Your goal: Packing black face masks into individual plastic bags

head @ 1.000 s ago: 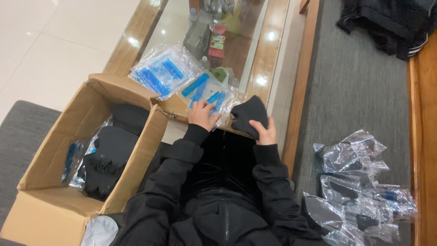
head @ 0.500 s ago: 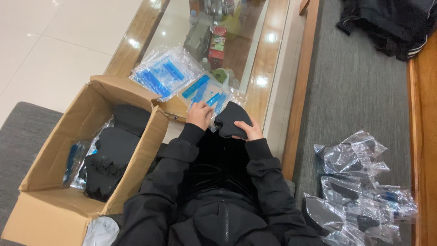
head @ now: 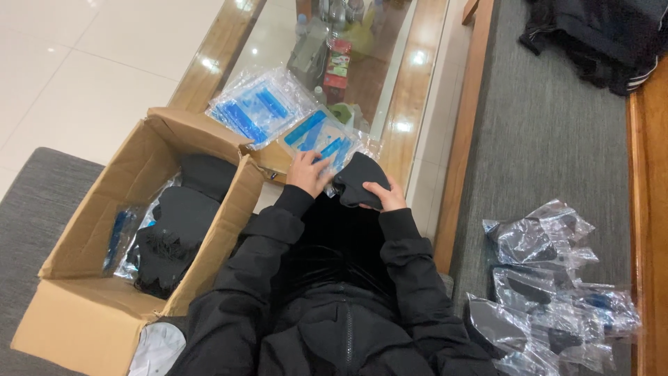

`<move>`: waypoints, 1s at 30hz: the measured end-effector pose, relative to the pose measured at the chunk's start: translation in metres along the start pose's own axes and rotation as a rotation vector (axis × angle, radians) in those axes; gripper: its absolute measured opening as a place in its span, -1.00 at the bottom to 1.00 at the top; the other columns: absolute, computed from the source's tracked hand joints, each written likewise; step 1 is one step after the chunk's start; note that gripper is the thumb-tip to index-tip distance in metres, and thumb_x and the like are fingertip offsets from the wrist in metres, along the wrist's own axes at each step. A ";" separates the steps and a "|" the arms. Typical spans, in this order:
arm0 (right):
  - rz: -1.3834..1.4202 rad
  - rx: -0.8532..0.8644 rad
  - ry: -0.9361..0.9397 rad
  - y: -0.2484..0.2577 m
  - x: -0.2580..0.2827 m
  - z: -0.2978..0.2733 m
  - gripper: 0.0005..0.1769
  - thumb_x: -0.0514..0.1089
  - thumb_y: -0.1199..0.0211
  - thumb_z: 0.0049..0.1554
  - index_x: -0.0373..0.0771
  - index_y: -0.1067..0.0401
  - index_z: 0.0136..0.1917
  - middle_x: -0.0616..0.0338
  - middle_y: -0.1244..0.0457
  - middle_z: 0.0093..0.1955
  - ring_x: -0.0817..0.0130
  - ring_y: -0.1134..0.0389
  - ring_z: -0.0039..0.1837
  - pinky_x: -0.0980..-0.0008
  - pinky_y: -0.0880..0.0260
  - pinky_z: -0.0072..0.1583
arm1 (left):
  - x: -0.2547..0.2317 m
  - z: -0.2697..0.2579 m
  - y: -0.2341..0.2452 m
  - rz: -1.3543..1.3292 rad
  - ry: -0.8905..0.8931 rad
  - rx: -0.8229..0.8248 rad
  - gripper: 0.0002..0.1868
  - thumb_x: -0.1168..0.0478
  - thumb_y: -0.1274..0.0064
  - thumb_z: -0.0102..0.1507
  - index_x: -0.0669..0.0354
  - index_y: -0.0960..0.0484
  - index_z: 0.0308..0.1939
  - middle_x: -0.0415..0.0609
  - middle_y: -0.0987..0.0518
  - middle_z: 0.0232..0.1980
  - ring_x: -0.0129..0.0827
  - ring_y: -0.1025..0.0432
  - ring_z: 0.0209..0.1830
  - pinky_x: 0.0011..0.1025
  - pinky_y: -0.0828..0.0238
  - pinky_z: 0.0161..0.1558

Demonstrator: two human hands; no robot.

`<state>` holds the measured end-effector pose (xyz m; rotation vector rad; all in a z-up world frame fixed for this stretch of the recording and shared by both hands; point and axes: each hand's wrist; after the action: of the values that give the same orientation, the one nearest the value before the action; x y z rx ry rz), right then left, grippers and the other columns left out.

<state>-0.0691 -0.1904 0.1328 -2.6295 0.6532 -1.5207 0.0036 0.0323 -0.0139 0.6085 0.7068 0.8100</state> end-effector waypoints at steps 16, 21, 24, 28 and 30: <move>0.159 -0.070 0.042 0.020 0.002 -0.013 -0.54 -0.38 -0.56 -0.22 -0.34 -0.44 -0.06 -0.12 -0.18 -0.26 -0.18 -0.43 -0.29 -0.21 -0.58 -0.28 | -0.006 -0.026 -0.006 0.293 -0.148 -0.012 -0.91 0.08 0.02 0.23 -0.08 -0.52 -0.25 -0.20 -0.46 -0.25 -0.32 -0.48 -0.19 -0.44 -0.46 -0.18; 0.151 -0.024 0.052 0.007 0.005 -0.024 -0.49 -0.41 -0.59 -0.26 -0.37 -0.43 -0.05 -0.13 -0.17 -0.28 -0.19 -0.43 -0.32 -0.24 -0.57 -0.31 | -0.028 -0.003 0.039 -0.134 0.315 0.229 -0.84 0.01 0.08 0.39 -0.14 -0.58 -0.16 -0.27 -0.43 -0.27 -0.30 -0.45 -0.17 -0.29 -0.51 -0.18; 0.146 -0.011 0.044 0.013 0.001 -0.022 -0.45 -0.41 -0.59 -0.27 -0.39 -0.40 -0.03 -0.10 -0.14 -0.30 -0.20 -0.42 -0.33 -0.26 -0.57 -0.32 | -0.028 -0.002 0.039 -0.288 0.580 0.255 -0.88 0.00 -0.02 0.34 -0.19 -0.62 -0.21 -0.27 -0.49 -0.32 -0.20 -0.50 -0.23 -0.18 -0.50 -0.14; 0.045 0.031 0.106 0.032 -0.017 -0.001 -0.38 -0.37 -0.59 -0.26 -0.39 -0.40 0.06 -0.01 -0.14 -0.22 0.08 -0.45 -0.24 0.04 -0.64 -0.19 | -0.014 0.002 0.039 -0.527 0.843 0.130 -0.92 0.05 -0.17 0.29 -0.15 -0.71 -0.21 -0.25 -0.62 -0.38 -0.32 -0.55 -0.38 -0.34 -0.46 -0.24; 0.018 0.045 0.080 0.020 -0.001 -0.021 -0.11 -0.33 -0.62 -0.26 -0.39 -0.27 0.29 -0.06 -0.14 -0.10 0.12 -0.43 -0.16 0.14 -0.62 -0.16 | -0.002 -0.004 0.029 -0.639 0.853 0.091 -0.93 0.09 -0.18 0.28 -0.11 -0.72 -0.21 -0.24 -0.61 -0.40 -0.40 -0.52 -0.42 -0.41 -0.46 -0.29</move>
<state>-0.0945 -0.2045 0.1381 -2.5346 0.6383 -1.6224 -0.0127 0.0473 0.0050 0.0577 1.6221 0.4059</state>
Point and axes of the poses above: each hand's wrist, its own z-axis towards the middle knuckle, its own y-axis out of the back of the hand, x = y × z
